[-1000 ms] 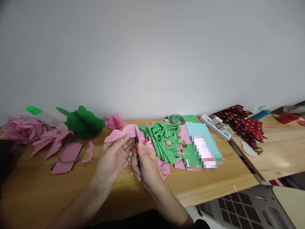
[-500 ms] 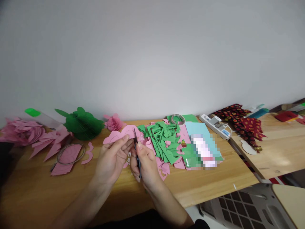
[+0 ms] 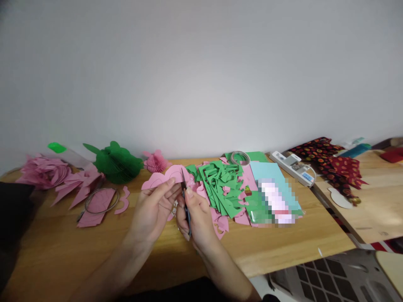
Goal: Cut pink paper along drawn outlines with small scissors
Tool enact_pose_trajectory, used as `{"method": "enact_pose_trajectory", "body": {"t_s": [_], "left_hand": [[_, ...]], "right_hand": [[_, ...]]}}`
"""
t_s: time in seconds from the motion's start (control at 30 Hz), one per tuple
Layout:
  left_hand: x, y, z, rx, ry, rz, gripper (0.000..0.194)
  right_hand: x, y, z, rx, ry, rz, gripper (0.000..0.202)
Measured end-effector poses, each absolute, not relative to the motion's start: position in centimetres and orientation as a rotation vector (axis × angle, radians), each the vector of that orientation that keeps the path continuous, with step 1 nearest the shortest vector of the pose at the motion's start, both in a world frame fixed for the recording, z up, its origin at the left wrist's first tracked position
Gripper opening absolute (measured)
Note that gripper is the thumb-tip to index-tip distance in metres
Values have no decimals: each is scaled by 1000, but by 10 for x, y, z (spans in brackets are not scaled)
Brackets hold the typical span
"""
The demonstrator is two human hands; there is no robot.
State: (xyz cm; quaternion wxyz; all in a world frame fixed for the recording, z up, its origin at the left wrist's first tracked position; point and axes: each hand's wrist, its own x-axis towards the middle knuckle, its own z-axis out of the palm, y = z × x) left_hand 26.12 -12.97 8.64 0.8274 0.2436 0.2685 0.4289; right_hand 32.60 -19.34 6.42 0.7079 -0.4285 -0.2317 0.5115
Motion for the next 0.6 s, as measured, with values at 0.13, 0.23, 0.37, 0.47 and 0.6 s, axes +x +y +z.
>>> {"method": "enact_pose_trajectory", "body": {"t_s": [0.13,0.23,0.37,0.47,0.6], "left_hand": [[260,-129,87,545,584,911,10],[260,-129,87,552,589,919,10],[259,-130,88,554,577,918,11],[258,-131,88,543,580,937,11],[258,-132,89,544,582,935,10]], "right_hand": [[325,-194,66,-955,-522,1139,51],[324,-194,68,-951,-530,1149,51],[324,-194,67,-937,-533,1154,50],[325,-194,66,-916,-533,1156,49],[324,-194,65,-876,-534,1160,47]]}}
